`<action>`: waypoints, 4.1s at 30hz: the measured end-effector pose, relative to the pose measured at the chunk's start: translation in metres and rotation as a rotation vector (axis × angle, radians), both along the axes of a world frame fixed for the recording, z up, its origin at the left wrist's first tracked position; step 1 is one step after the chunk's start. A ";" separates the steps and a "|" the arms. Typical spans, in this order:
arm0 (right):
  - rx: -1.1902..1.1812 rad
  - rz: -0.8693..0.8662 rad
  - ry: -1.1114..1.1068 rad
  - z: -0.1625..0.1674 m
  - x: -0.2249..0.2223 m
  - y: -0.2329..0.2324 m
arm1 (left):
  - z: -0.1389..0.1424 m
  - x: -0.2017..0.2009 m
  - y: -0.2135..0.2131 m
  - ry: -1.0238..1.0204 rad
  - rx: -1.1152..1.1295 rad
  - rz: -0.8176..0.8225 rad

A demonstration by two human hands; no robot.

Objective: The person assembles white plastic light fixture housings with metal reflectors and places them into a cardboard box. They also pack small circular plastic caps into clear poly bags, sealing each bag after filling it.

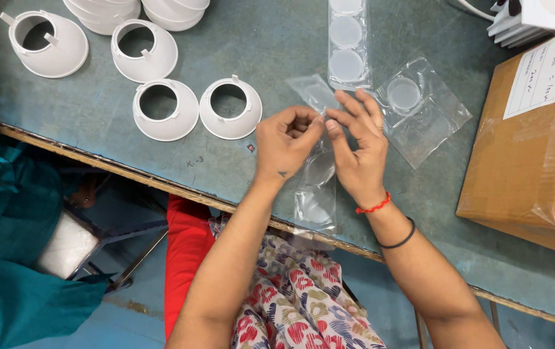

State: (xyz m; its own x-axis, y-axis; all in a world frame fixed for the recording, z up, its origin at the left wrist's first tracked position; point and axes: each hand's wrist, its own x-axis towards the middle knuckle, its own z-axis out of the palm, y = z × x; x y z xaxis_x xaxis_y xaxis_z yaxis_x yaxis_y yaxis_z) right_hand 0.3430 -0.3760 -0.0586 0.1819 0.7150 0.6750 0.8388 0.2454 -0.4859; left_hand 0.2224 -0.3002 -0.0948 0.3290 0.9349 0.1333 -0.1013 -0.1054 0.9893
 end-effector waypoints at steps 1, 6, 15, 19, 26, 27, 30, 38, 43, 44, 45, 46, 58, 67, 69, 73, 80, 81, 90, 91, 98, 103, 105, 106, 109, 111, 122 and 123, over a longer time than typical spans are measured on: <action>-0.020 -0.005 0.040 0.000 0.000 0.000 | 0.003 -0.001 -0.002 0.075 0.094 0.052; -0.322 0.187 0.990 -0.011 0.014 0.004 | 0.012 -0.001 -0.003 0.014 0.275 0.019; -0.500 0.349 1.448 -0.029 0.036 0.006 | 0.013 -0.001 0.000 0.008 0.249 0.019; -0.500 0.365 1.431 -0.029 0.037 0.009 | 0.008 0.001 0.001 -0.078 0.096 -0.051; -0.514 0.440 1.486 -0.026 0.040 0.007 | -0.010 0.006 0.008 -0.274 -0.213 -0.167; -0.505 0.450 1.505 -0.026 0.040 0.007 | -0.012 0.007 0.009 -0.310 -0.216 -0.181; -0.486 0.453 1.525 -0.026 0.045 0.007 | -0.018 0.008 0.010 -0.351 -0.233 -0.213; -0.477 0.531 1.576 -0.029 0.052 0.005 | -0.021 0.008 0.012 -0.261 -0.226 -0.212; -0.484 0.575 1.611 -0.029 0.053 0.006 | -0.020 0.008 0.012 -0.234 -0.184 -0.213; -0.470 0.613 1.627 -0.028 0.053 0.007 | -0.020 0.008 0.011 -0.240 -0.182 -0.222; -0.454 0.650 1.644 -0.028 0.053 0.007 | -0.019 0.007 0.011 -0.245 -0.180 -0.232; -0.463 0.614 1.615 -0.027 0.052 0.007 | -0.018 0.007 0.011 -0.252 -0.177 -0.241; -0.346 0.414 1.200 -0.022 0.036 0.007 | -0.020 0.005 0.016 -0.260 -0.258 -0.274; -0.350 0.428 1.247 -0.023 0.039 0.003 | -0.018 0.000 0.019 -0.298 -0.367 -0.327; -0.350 0.432 1.254 -0.022 0.040 0.003 | -0.016 0.000 0.019 -0.319 -0.367 -0.339; -0.353 0.419 1.294 -0.022 0.039 0.004 | -0.015 -0.001 0.018 -0.287 -0.300 -0.354; -0.353 0.443 1.353 -0.019 0.040 0.004 | -0.017 0.000 0.016 -0.368 -0.310 -0.307; -0.346 0.453 1.376 -0.019 0.041 0.005 | -0.017 0.001 0.016 -0.378 -0.310 -0.298; -0.407 0.436 1.223 -0.018 0.038 0.005 | -0.018 0.005 0.017 -0.381 -0.278 -0.229; -0.416 0.421 1.191 -0.018 0.038 0.005 | -0.018 0.005 0.017 -0.379 -0.276 -0.224; -0.452 0.335 1.086 -0.011 0.034 0.007 | -0.021 0.007 0.015 -0.370 -0.277 -0.191; -0.457 0.099 0.745 -0.010 0.024 0.005 | -0.021 0.013 0.009 -0.322 -0.186 -0.129; -0.453 -0.005 0.559 -0.010 0.022 0.002 | -0.020 0.013 0.008 -0.250 -0.125 -0.086; -0.448 -0.020 0.564 -0.011 0.021 0.002 | -0.020 0.013 0.008 -0.214 -0.094 -0.066; -0.442 -0.022 0.625 -0.015 0.025 0.001 | -0.018 0.011 0.009 -0.298 -0.254 -0.105; -0.452 0.037 0.728 -0.017 0.030 0.002 | -0.019 0.010 0.011 -0.313 -0.241 -0.124; -0.519 0.439 1.431 -0.021 0.051 0.006 | -0.029 0.009 0.015 -0.375 -0.235 -0.195; -0.523 0.454 1.429 -0.022 0.051 0.006 | -0.030 0.009 0.015 -0.374 -0.231 -0.200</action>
